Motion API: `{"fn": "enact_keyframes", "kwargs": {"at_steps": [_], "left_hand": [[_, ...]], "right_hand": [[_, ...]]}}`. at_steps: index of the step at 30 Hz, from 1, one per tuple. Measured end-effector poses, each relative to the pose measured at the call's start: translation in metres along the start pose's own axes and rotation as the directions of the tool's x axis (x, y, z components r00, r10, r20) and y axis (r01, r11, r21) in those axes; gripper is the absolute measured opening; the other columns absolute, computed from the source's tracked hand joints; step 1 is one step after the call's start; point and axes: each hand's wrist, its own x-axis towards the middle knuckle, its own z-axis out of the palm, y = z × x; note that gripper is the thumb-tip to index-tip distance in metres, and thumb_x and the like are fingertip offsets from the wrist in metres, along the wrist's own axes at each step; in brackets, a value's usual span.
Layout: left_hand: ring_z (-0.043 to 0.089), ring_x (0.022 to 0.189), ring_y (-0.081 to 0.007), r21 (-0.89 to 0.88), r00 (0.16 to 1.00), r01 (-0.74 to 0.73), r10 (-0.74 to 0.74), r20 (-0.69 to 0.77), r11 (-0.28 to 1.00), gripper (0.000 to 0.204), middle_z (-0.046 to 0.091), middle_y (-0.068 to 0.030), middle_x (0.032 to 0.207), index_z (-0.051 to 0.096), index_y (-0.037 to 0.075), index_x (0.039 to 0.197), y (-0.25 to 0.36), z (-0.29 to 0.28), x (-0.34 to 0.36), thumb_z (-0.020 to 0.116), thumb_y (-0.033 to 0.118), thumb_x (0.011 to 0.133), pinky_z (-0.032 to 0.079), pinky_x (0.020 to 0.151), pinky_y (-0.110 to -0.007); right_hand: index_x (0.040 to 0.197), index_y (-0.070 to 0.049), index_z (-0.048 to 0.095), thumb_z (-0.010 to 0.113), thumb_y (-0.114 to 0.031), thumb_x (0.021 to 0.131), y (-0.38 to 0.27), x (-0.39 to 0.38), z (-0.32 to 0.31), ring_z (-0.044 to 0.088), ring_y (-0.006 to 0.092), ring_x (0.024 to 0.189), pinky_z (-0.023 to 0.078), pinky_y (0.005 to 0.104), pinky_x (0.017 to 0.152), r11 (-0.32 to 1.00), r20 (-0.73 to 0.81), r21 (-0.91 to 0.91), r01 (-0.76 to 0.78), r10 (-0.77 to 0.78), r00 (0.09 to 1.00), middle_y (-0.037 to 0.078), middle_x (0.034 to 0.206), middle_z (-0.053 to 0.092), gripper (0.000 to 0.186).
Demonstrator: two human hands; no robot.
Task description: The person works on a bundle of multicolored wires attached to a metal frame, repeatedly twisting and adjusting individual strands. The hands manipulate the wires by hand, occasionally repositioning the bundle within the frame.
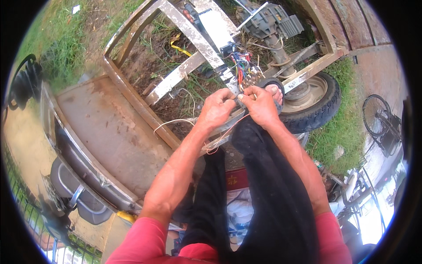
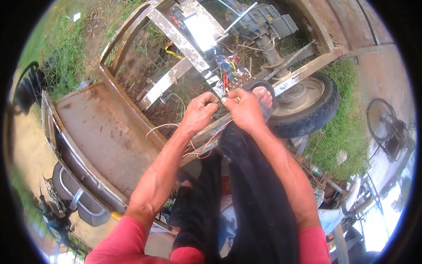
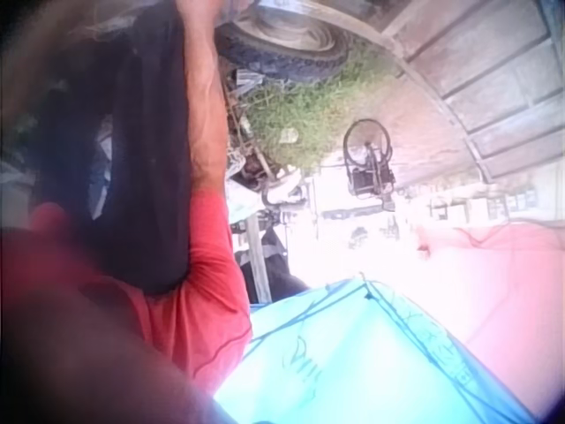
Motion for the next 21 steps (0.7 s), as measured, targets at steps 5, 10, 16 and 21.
{"fn": "enact_keyframes", "kwargs": {"at_steps": [5, 10, 16, 21], "left_hand": [[0.062, 0.078, -0.0199, 0.115, 0.994, 0.047, -0.057, 0.091, 0.992, 0.019, 0.065, -0.0126, 0.084, 0.067, 0.001, 0.097, 0.013, -0.014, -0.007, 0.063, 0.018, 0.090, 0.051, 0.074, -0.039], [0.069, 0.089, -0.0368, 0.253, 0.981, 0.064, -0.107, 0.161, 0.965, 0.024, 0.072, -0.0221, 0.094, 0.071, 0.001, 0.096, -0.004, -0.025, -0.039, 0.061, 0.021, 0.089, 0.053, 0.082, -0.047], [0.071, 0.111, -0.0444, 0.430, 0.985, 0.099, -0.148, 0.084, 0.898, 0.033, 0.076, -0.0239, 0.114, 0.078, 0.004, 0.108, -0.019, -0.023, -0.034, 0.061, 0.028, 0.094, 0.055, 0.098, -0.054], [0.069, 0.115, -0.0422, 0.456, 0.999, 0.030, -0.038, 0.008, 0.890, 0.027, 0.073, -0.0234, 0.117, 0.079, 0.006, 0.110, -0.033, -0.033, -0.021, 0.059, 0.014, 0.094, 0.055, 0.102, -0.050]], "right_hand": [[0.108, 0.000, 0.075, 0.077, -0.030, 0.098, 0.009, -0.005, 0.011, 0.069, 0.0227, 0.078, 0.055, 0.0385, 0.077, 0.985, -0.123, -0.084, 0.150, -0.160, 0.979, 0.014, 0.087, 0.076, 0.032], [0.116, -0.001, 0.076, 0.071, -0.033, 0.103, 0.000, 0.004, -0.002, 0.071, 0.0254, 0.089, 0.053, 0.0382, 0.085, 0.988, -0.234, -0.153, 0.001, -0.037, 0.971, 0.016, 0.095, 0.078, 0.035], [0.122, 0.003, 0.075, 0.068, -0.030, 0.103, 0.011, 0.007, 0.005, 0.067, 0.0181, 0.089, 0.052, 0.0329, 0.086, 0.999, -0.147, 0.038, -0.029, 0.034, 0.989, 0.013, 0.099, 0.078, 0.039], [0.121, 0.001, 0.075, 0.062, -0.016, 0.105, 0.019, 0.009, 0.004, 0.045, 0.0038, 0.063, 0.035, 0.0226, 0.057, 0.977, -0.113, 0.213, 0.024, 0.000, 0.994, -0.004, 0.080, 0.058, 0.027]]}}
